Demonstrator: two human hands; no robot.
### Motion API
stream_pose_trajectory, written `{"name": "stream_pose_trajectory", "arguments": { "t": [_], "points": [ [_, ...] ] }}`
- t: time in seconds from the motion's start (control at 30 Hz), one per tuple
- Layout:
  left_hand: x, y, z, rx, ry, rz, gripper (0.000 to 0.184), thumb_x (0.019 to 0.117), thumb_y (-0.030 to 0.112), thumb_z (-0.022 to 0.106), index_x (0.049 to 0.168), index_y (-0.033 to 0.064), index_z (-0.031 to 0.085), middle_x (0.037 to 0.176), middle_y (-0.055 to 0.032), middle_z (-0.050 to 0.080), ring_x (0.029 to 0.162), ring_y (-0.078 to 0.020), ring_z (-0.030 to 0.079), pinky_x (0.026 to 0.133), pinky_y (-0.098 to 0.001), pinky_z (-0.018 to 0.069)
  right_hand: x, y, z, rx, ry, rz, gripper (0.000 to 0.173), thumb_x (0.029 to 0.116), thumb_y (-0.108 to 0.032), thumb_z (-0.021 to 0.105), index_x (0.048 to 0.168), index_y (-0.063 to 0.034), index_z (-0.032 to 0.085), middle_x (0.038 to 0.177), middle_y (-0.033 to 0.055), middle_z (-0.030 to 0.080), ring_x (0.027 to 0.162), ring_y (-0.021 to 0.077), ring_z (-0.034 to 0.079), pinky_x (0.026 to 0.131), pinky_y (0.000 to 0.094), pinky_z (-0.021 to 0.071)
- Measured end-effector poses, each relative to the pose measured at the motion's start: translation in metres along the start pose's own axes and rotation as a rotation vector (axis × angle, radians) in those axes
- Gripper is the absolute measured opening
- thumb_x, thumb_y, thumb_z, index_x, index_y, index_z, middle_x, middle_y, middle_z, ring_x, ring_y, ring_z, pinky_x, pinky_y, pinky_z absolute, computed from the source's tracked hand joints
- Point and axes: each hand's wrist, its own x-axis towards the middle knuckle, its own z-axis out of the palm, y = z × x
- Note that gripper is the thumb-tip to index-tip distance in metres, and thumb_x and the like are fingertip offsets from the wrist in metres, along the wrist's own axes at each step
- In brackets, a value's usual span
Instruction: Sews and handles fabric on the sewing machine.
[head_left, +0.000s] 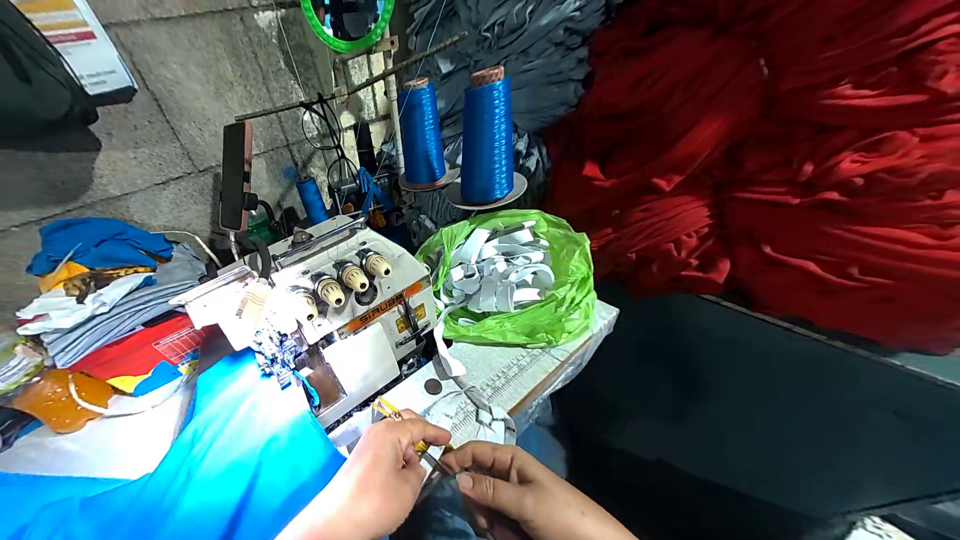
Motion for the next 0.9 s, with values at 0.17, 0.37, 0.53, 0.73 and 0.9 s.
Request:
{"name": "stream_pose_trajectory", "arguments": {
  "t": [0.17, 0.37, 0.53, 0.73, 0.9],
  "points": [
    [-0.0007, 0.0017, -0.0005, 0.011, 0.002, -0.014, 0.043, 0.0936, -0.005, 0.05, 0.131, 0.0071, 0.066, 0.127, -0.0076, 0.061, 0.079, -0.0061, 0.053, 0.069, -0.0227, 0.0458, 0.0021, -0.0013, 0.0006, 0.018, 0.002, 0.001, 0.017, 0.0999, -0.015, 0.055, 0.114, -0.0112, 0.064, 0.072, -0.009, 0.061, 0.052, -0.0009, 0.052, 0.047, 0.0158, 0.0432],
    [-0.0015, 0.0016, 0.0014, 0.01, -0.003, -0.016, 0.043, 0.0937, -0.006, 0.05, 0.132, 0.0062, 0.065, 0.129, -0.0101, 0.06, 0.083, -0.0089, 0.056, 0.072, -0.0252, 0.0481, 0.0026, 0.0009, 0.0017, 0.043, -0.002, 0.015, 0.016, 0.1002, -0.014, 0.054, 0.112, -0.0109, 0.064, 0.072, -0.0084, 0.06, 0.052, -0.0007, 0.052, 0.047, 0.0157, 0.0432],
    [-0.003, -0.0016, 0.0028, -0.017, 0.028, -0.001, 0.044, 0.0929, -0.007, 0.051, 0.133, 0.0052, 0.065, 0.13, -0.0106, 0.06, 0.086, -0.0089, 0.058, 0.074, -0.0244, 0.0491, 0.0014, 0.002, 0.0022, 0.092, -0.024, 0.017, 0.017, 0.1006, -0.014, 0.054, 0.113, -0.0118, 0.064, 0.072, -0.0088, 0.061, 0.053, -0.001, 0.053, 0.048, 0.0153, 0.0435],
    [-0.006, -0.0005, 0.0004, 0.021, 0.033, 0.005, 0.046, 0.0931, -0.005, 0.049, 0.134, 0.0072, 0.065, 0.13, -0.0087, 0.06, 0.079, -0.0061, 0.052, 0.069, -0.0226, 0.045, -0.0007, 0.0049, 0.0003, 0.141, -0.044, 0.022, 0.018, 0.0988, -0.015, 0.052, 0.113, -0.0125, 0.063, 0.072, -0.0078, 0.061, 0.052, -0.0003, 0.052, 0.046, 0.0154, 0.0427],
    [-0.0072, 0.0043, 0.0014, 0.057, 0.031, 0.001, 0.045, 0.0933, -0.006, 0.048, 0.134, 0.0065, 0.065, 0.131, -0.0098, 0.061, 0.087, -0.0097, 0.057, 0.075, -0.025, 0.0481, 0.0008, 0.0012, 0.0028, 0.146, -0.051, 0.032, 0.017, 0.099, -0.017, 0.053, 0.112, -0.0133, 0.064, 0.072, -0.0075, 0.061, 0.05, -0.0001, 0.052, 0.045, 0.0153, 0.0427]
  ]
}}
